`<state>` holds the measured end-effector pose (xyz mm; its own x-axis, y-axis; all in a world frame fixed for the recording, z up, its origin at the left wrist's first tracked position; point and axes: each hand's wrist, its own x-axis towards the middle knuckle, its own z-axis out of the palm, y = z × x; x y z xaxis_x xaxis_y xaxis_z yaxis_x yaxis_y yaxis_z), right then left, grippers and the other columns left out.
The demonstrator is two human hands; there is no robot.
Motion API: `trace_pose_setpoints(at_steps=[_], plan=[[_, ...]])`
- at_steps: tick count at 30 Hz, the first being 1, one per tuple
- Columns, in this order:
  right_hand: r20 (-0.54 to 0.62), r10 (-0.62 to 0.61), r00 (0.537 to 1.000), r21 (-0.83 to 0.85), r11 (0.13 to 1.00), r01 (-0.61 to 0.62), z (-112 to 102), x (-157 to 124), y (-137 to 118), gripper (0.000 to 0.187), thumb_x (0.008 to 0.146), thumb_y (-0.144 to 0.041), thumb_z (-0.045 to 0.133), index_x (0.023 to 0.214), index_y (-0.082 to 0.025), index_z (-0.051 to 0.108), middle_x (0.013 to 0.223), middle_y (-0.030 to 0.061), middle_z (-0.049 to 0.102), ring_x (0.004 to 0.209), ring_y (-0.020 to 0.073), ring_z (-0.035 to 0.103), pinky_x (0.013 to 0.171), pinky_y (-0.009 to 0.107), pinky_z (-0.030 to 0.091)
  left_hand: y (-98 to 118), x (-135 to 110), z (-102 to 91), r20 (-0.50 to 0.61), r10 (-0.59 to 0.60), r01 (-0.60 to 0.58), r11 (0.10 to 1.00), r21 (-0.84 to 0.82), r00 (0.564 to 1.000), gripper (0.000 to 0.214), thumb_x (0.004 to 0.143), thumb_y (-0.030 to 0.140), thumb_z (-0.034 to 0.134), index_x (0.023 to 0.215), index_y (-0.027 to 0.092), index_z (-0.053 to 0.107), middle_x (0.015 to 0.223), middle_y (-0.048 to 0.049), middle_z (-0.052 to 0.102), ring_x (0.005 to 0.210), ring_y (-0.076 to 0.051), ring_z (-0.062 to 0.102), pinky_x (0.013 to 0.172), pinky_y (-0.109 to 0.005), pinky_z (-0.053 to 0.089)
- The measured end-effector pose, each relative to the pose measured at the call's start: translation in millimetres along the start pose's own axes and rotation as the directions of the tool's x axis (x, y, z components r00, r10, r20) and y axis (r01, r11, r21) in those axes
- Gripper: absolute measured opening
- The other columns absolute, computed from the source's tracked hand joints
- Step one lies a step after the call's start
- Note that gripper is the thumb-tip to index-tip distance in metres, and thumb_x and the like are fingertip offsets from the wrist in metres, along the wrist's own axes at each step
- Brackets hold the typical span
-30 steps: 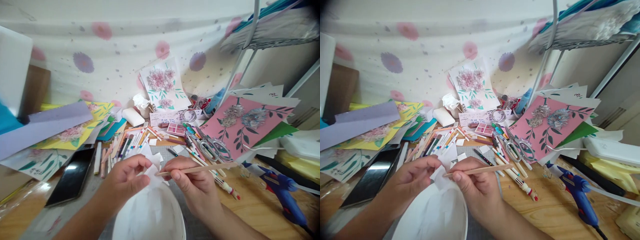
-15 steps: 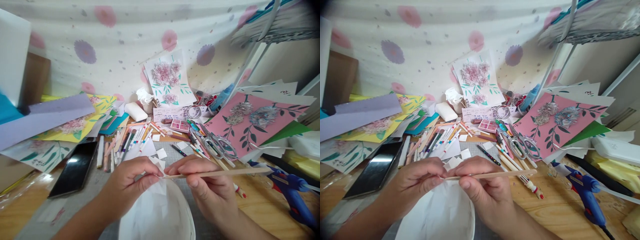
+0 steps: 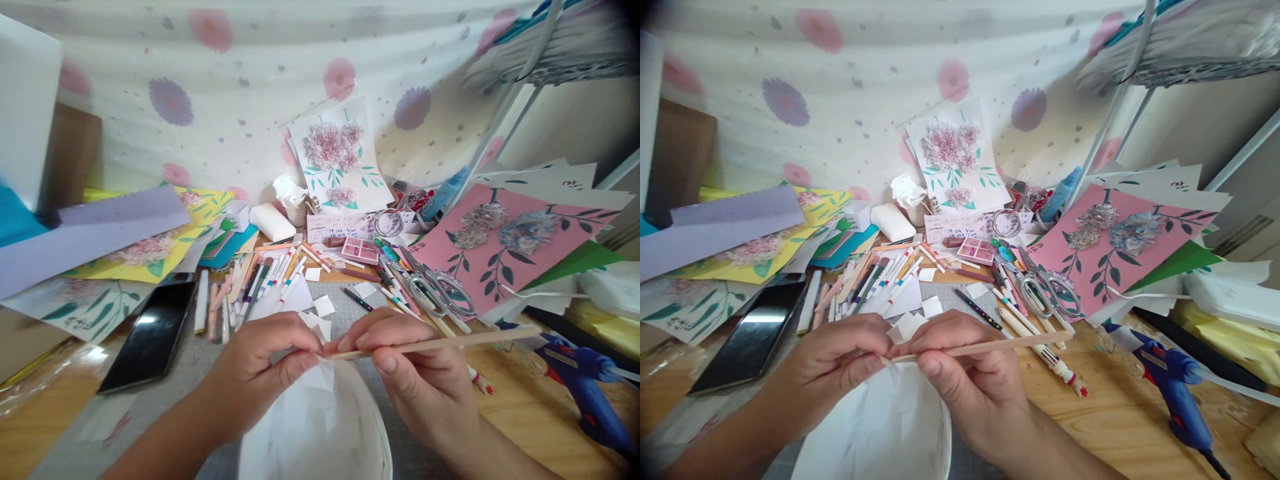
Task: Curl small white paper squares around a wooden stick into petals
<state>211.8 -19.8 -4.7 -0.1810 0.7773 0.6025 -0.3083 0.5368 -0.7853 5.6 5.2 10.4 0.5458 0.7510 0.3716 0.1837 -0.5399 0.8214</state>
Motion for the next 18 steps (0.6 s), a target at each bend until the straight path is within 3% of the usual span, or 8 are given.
trace_pose_setpoints(at_steps=[18], plan=[[0.011, 0.021, 1.000, -0.025, 0.999, -0.021, 0.3, 1.9, -0.5, 0.018, 0.096, -0.021, 0.058, 0.106, -0.026, 0.072, 0.090, 0.0047, 0.072, 0.089, 0.0193, 0.068, 0.078, 0.032, 0.054, -0.6, -1.4, -2.0, 0.037, 0.056, -0.060, 0.991, 0.120, 0.998, 0.018, 0.089, 0.008, 0.056, 0.083, 0.021, 0.066, 0.077, 0.0043, 0.063, 0.073, -0.011, 0.062, 0.075, -0.022, 0.045]])
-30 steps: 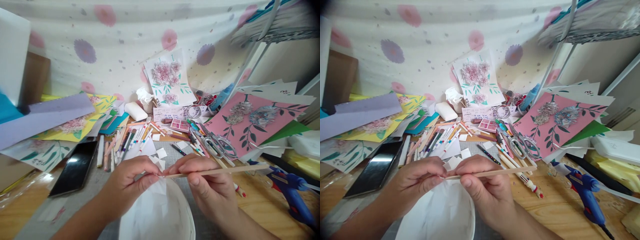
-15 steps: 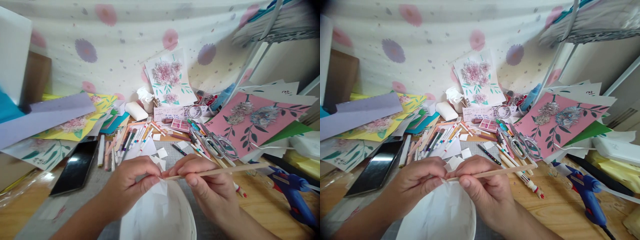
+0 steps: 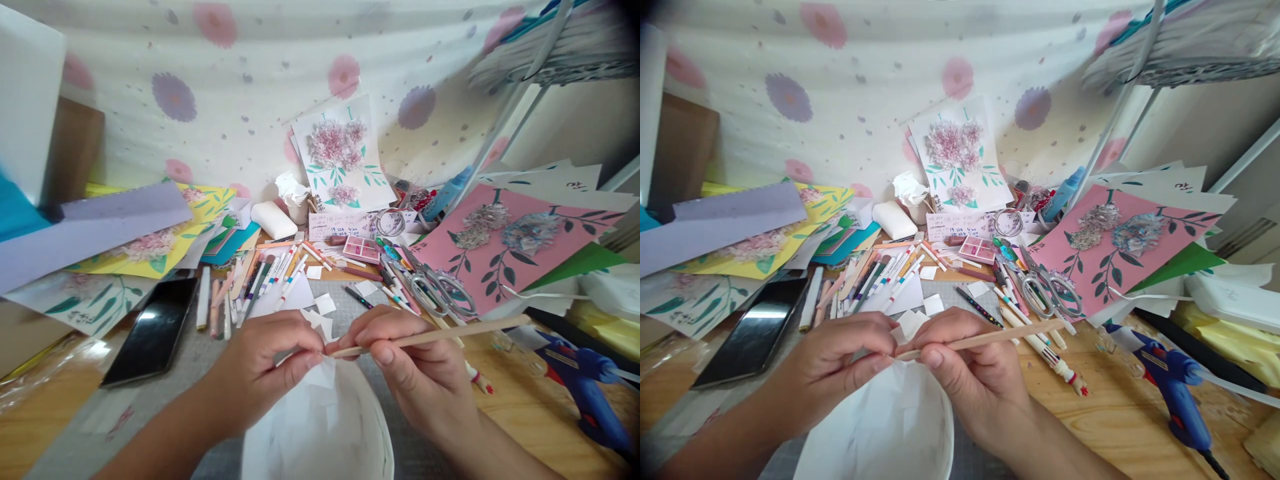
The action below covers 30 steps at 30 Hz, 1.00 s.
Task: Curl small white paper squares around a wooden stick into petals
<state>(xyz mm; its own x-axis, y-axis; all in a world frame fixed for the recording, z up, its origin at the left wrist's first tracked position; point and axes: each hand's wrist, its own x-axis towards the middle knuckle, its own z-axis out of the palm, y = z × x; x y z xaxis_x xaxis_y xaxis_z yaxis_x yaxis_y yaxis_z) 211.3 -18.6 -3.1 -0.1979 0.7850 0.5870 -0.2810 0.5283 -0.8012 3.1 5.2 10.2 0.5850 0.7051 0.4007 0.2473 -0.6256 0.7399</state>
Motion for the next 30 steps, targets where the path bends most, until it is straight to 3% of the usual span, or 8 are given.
trace_pose_setpoints(at_steps=[18, 30], plan=[[0.034, 0.054, 0.998, 0.006, 0.999, -0.054, -1.7, -1.0, 0.3, 0.018, 0.097, -0.023, 0.056, 0.105, -0.028, 0.071, 0.088, 0.0044, 0.069, 0.087, 0.0217, 0.067, 0.075, 0.036, 0.056, 4.5, 1.8, -2.0, 0.008, -0.028, 0.028, 0.999, 0.046, 1.000, 0.016, 0.088, 0.011, 0.056, 0.081, 0.019, 0.068, 0.074, 0.0026, 0.065, 0.070, -0.012, 0.063, 0.073, -0.024, 0.046], [0.060, -0.034, 0.998, -0.163, 0.986, 0.043, -0.2, 0.7, -4.4, 0.019, 0.096, -0.019, 0.055, 0.107, -0.027, 0.069, 0.086, 0.0045, 0.070, 0.080, 0.0204, 0.067, 0.074, 0.037, 0.057, 5.4, 0.9, -0.2, -0.021, -0.076, 0.078, 0.994, 0.075, 0.997, 0.015, 0.086, 0.013, 0.056, 0.079, 0.019, 0.068, 0.071, 0.0021, 0.067, 0.069, -0.013, 0.064, 0.065, -0.023, 0.045]])
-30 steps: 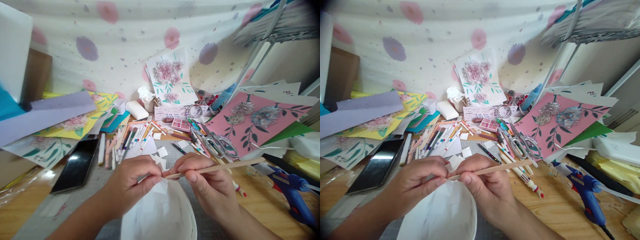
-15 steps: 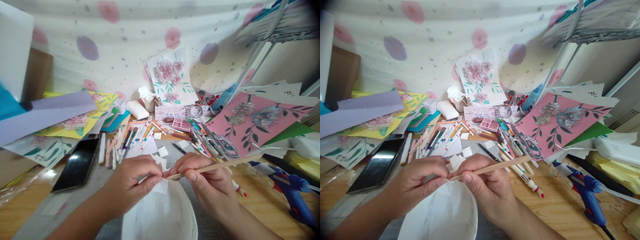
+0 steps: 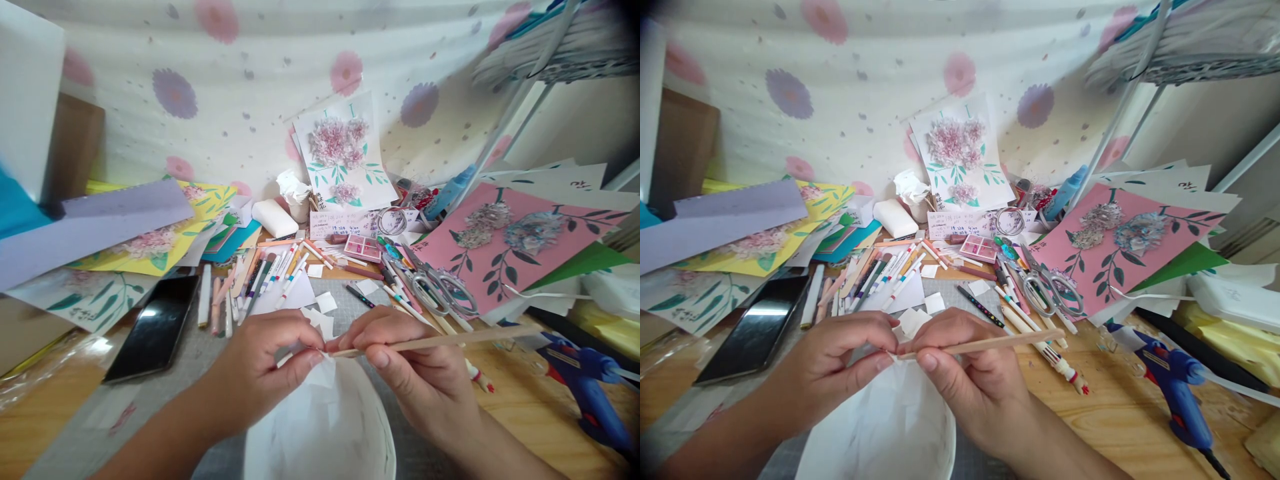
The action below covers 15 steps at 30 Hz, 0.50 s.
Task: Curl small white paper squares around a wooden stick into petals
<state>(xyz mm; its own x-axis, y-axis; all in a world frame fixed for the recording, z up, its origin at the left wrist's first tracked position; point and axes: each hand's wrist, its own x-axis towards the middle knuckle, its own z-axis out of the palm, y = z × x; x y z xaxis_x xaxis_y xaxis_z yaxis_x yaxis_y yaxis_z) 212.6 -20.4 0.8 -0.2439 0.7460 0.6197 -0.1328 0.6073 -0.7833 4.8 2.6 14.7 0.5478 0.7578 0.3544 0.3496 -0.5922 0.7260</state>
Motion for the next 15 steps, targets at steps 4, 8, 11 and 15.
trace_pose_setpoints(at_steps=[4, 8, 11, 15], plan=[[0.011, -0.095, 0.995, -0.070, 0.993, 0.096, 1.2, 5.3, -4.9, 0.021, 0.094, -0.017, 0.056, 0.107, -0.026, 0.069, 0.087, 0.0060, 0.074, 0.083, 0.0227, 0.071, 0.072, 0.038, 0.060, 0.8, -0.2, 0.9, -0.018, -0.010, 0.010, 1.000, 0.019, 1.000, 0.015, 0.085, 0.013, 0.056, 0.078, 0.019, 0.067, 0.071, 0.0023, 0.068, 0.068, -0.013, 0.064, 0.064, -0.023, 0.045], [0.017, -0.113, 0.993, -0.099, 0.989, 0.114, 1.9, 7.7, -7.4, 0.020, 0.093, -0.014, 0.057, 0.106, -0.023, 0.070, 0.087, 0.0079, 0.075, 0.082, 0.0229, 0.072, 0.071, 0.037, 0.061, 1.4, -0.9, 1.1, -0.033, -0.031, 0.032, 0.998, 0.045, 0.999, 0.015, 0.083, 0.012, 0.056, 0.076, 0.019, 0.067, 0.070, 0.0026, 0.068, 0.067, -0.013, 0.064, 0.063, -0.023, 0.045], [0.004, -0.112, 0.994, -0.104, 0.988, 0.112, 1.1, 5.9, -5.9, 0.019, 0.093, -0.014, 0.058, 0.105, -0.023, 0.070, 0.086, 0.0065, 0.075, 0.082, 0.0214, 0.071, 0.070, 0.035, 0.059, 1.1, -0.9, 0.9, -0.027, -0.038, 0.039, 0.998, 0.046, 0.999, 0.015, 0.084, 0.012, 0.056, 0.076, 0.019, 0.067, 0.070, 0.0027, 0.068, 0.067, -0.013, 0.064, 0.064, -0.023, 0.045], [-0.018, -0.098, 0.995, -0.108, 0.990, 0.096, 0.5, 3.7, -2.7, 0.020, 0.093, -0.016, 0.058, 0.106, -0.025, 0.070, 0.084, 0.0046, 0.074, 0.082, 0.0211, 0.070, 0.070, 0.035, 0.058, 0.6, -0.5, 0.8, -0.022, -0.031, 0.032, 0.999, 0.037, 0.999, 0.014, 0.084, 0.013, 0.057, 0.077, 0.019, 0.067, 0.070, 0.0027, 0.068, 0.068, -0.013, 0.064, 0.065, -0.024, 0.045]])
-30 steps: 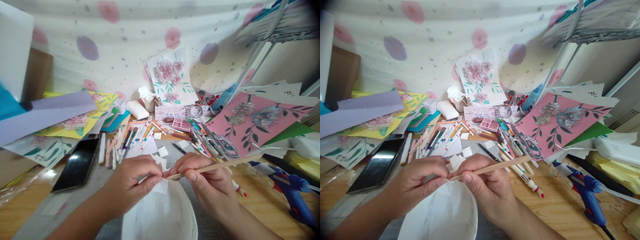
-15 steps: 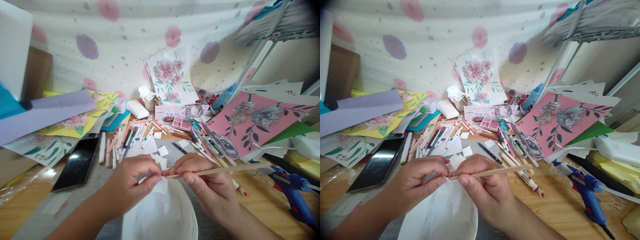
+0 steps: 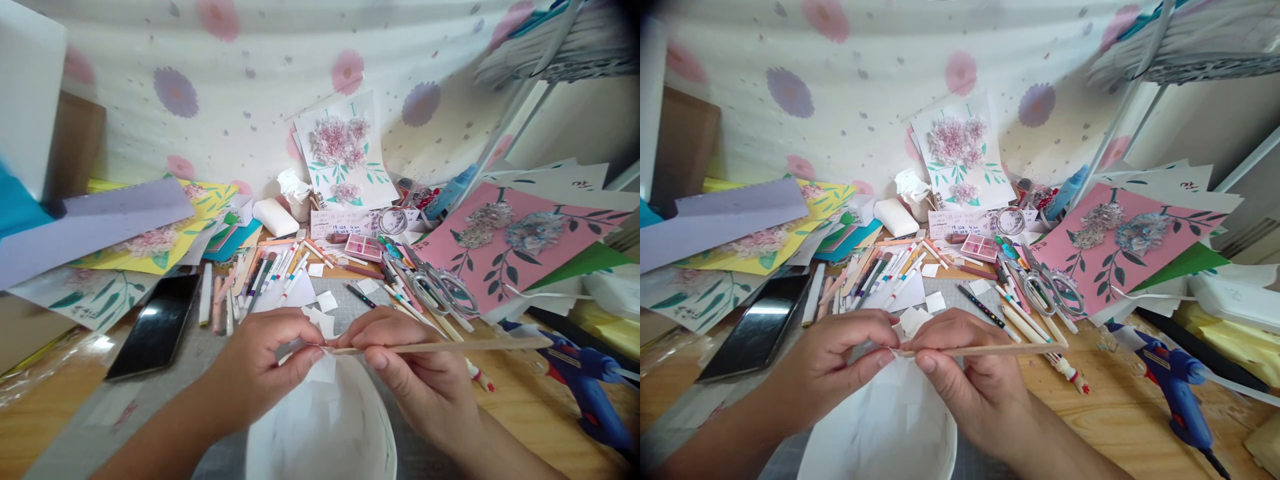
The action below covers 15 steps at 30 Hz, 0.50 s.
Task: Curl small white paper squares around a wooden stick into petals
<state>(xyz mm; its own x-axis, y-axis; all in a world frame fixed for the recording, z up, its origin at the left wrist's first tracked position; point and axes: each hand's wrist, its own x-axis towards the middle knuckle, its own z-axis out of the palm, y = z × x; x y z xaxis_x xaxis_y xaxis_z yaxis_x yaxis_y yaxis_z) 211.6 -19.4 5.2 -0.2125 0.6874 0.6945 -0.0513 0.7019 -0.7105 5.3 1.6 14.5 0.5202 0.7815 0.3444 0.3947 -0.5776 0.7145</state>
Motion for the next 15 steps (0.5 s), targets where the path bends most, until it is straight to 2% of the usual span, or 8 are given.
trace_pose_setpoints(at_steps=[6, 9, 12, 15], plan=[[0.016, 0.005, 1.000, 0.017, 1.000, -0.005, 1.1, 2.0, -0.3, 0.019, 0.093, -0.015, 0.058, 0.104, -0.025, 0.071, 0.085, 0.0059, 0.075, 0.083, 0.0222, 0.071, 0.070, 0.036, 0.059, 0.4, -0.4, 0.5, -0.006, 0.001, -0.001, 1.000, -0.023, 1.000, 0.015, 0.085, 0.013, 0.057, 0.075, 0.020, 0.066, 0.069, 0.0036, 0.067, 0.066, -0.013, 0.063, 0.063, -0.023, 0.044], [-0.005, -0.010, 1.000, -0.012, 1.000, 0.010, 0.9, 1.7, 1.3, 0.021, 0.091, -0.013, 0.059, 0.104, -0.025, 0.071, 0.083, 0.0049, 0.075, 0.081, 0.0218, 0.071, 0.070, 0.036, 0.058, -1.7, -1.2, 0.2, -0.026, 0.007, -0.007, 1.000, 0.001, 1.000, 0.008, 0.084, 0.016, 0.062, 0.082, 0.022, 0.067, 0.075, 0.0033, 0.069, 0.071, -0.014, 0.065, 0.067, -0.025, 0.046], [-0.035, 0.007, 0.999, -0.038, 0.999, -0.008, 0.5, 0.0, 3.6, 0.021, 0.091, -0.012, 0.059, 0.102, -0.024, 0.073, 0.084, 0.0046, 0.076, 0.081, 0.0213, 0.070, 0.073, 0.036, 0.057, -2.1, -2.1, -2.1, -0.179, 0.033, -0.015, 0.994, 0.104, 0.983, 0.013, 0.081, 0.019, 0.069, 0.092, 0.023, 0.065, 0.088, 0.0004, 0.069, 0.082, -0.018, 0.065, 0.073, -0.028, 0.047], [-0.079, 0.034, 0.996, -0.017, 0.999, -0.036, 0.9, -1.4, 4.5, 0.021, 0.092, -0.014, 0.059, 0.102, -0.025, 0.074, 0.085, 0.0041, 0.076, 0.082, 0.0206, 0.070, 0.072, 0.034, 0.057, 1.6, -4.4, -4.8, -0.357, 0.104, -0.016, 0.970, 0.241, 0.928, 0.008, 0.082, 0.015, 0.064, 0.083, 0.021, 0.058, 0.079, 0.0002, 0.062, 0.075, -0.018, 0.059, 0.070, -0.030, 0.044]])
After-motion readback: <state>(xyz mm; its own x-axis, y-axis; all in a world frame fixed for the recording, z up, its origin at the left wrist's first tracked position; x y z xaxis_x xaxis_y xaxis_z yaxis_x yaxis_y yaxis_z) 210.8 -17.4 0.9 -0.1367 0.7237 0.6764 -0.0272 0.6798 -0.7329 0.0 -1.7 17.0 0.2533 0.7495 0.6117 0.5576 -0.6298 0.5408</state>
